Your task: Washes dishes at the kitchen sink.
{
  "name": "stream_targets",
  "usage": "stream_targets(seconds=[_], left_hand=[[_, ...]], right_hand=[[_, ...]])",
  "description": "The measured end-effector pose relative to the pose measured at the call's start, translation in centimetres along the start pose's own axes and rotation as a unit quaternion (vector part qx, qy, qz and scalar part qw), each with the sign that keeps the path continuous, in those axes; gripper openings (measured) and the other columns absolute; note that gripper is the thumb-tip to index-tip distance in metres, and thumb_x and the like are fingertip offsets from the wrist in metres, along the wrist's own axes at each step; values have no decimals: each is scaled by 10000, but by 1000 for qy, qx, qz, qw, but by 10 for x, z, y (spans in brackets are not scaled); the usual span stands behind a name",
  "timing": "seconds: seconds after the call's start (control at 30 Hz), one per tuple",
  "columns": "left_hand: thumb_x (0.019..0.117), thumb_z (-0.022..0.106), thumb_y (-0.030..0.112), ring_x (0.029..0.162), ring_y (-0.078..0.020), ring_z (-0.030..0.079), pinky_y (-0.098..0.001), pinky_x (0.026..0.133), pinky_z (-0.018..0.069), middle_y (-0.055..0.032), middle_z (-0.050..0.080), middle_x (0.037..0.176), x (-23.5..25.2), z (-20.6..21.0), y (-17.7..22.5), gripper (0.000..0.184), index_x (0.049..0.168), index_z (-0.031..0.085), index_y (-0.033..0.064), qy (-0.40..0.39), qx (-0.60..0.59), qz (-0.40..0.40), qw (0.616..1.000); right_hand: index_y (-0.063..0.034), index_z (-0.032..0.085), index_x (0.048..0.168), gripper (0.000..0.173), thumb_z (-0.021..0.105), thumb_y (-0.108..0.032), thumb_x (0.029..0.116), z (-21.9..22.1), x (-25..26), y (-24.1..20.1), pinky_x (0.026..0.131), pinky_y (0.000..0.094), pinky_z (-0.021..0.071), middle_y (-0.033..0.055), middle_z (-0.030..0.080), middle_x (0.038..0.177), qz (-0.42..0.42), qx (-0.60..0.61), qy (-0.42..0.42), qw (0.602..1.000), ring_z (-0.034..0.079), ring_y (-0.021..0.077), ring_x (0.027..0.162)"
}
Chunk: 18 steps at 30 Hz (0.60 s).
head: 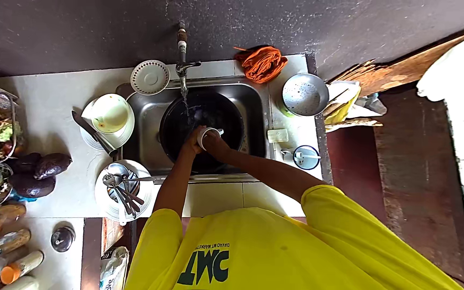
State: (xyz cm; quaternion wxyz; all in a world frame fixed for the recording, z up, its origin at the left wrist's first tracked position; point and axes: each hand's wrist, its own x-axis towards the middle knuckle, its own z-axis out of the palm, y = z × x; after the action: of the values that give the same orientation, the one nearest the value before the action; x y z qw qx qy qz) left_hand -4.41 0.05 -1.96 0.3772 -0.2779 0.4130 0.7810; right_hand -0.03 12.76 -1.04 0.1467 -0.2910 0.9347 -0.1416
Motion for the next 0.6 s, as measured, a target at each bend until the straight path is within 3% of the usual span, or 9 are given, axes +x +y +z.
stream_targets(seconds=[0.1, 0.17, 0.2, 0.23, 0.3, 0.33, 0.4, 0.5, 0.6], left_hand=[[1084, 412, 331, 847, -141, 664, -346, 761, 579, -42, 667, 938, 0, 5, -13, 292, 1144, 588, 106, 29, -58, 82, 994], [1099, 357, 306, 930, -133, 648, -347, 850, 564, -43, 661, 998, 5, 6, -23, 310, 1179, 569, 95, 3, -72, 146, 987], [1100, 361, 284, 896, -109, 648, -322, 832, 566, -18, 654, 950, 5, 7, -23, 265, 1128, 561, 113, 2, -72, 166, 983], [1095, 367, 271, 845, -91, 651, -297, 793, 572, 2, 652, 894, 4, 7, -21, 242, 1072, 562, 130, 2, -70, 168, 983], [1087, 368, 266, 773, -83, 650, -279, 723, 577, 11, 648, 829, 1, 2, -12, 251, 1020, 570, 134, 2, -36, 142, 989], [1088, 366, 282, 757, -87, 646, -282, 705, 572, 10, 645, 817, 2, -1, -10, 265, 1015, 574, 135, 2, -16, 122, 992], [1085, 384, 310, 755, -115, 662, -319, 696, 581, -10, 660, 824, 3, -6, -9, 278, 1033, 586, 127, 8, -14, 82, 996], [1067, 419, 345, 805, -170, 684, -371, 727, 595, -47, 683, 868, 13, -15, -11, 284, 1032, 603, 131, -11, -36, -2, 999], [1061, 432, 407, 886, -209, 654, -410, 762, 573, -91, 659, 999, 18, -12, -10, 344, 1158, 587, 116, 72, -13, -52, 996]], right_hand=[[151, 487, 1398, 604, 732, -44, 882, -38, 18, -13, 1189, 518, 319, 325, 526, 1424, 176, 308, -79, 932, 469, 411, 1386], [75, 570, 1194, 363, 668, 58, 845, -38, 33, -14, 873, 405, 533, 201, 620, 1098, 319, 603, 35, 730, 612, 247, 1003], [9, 556, 1077, 248, 621, 62, 844, -33, 41, -13, 725, 395, 531, 133, 584, 948, 355, 698, 81, 617, 579, 203, 831], [-25, 550, 1026, 205, 604, 50, 844, -27, 44, -15, 676, 391, 522, 97, 571, 890, 350, 739, 112, 565, 563, 180, 770], [29, 557, 1187, 333, 590, 60, 856, -16, 34, -19, 812, 368, 542, 137, 620, 1036, 264, 698, 117, 655, 612, 179, 928], [81, 537, 1283, 443, 630, 68, 850, -12, 25, -16, 958, 357, 526, 189, 632, 1180, 196, 605, 94, 766, 620, 203, 1096], [164, 518, 1350, 538, 706, -24, 883, -12, 13, -8, 1162, 532, 365, 332, 548, 1384, 75, 295, -10, 953, 496, 418, 1356], [80, 595, 1275, 289, 526, -27, 1016, -29, 13, -3, 1071, 527, 474, 276, 614, 1314, -26, 5, -47, 999, 581, 414, 1282], [138, 557, 1341, 355, 495, 100, 994, -17, 12, 17, 1170, 532, 379, 315, 561, 1400, -38, 50, -81, 995, 501, 455, 1368]])
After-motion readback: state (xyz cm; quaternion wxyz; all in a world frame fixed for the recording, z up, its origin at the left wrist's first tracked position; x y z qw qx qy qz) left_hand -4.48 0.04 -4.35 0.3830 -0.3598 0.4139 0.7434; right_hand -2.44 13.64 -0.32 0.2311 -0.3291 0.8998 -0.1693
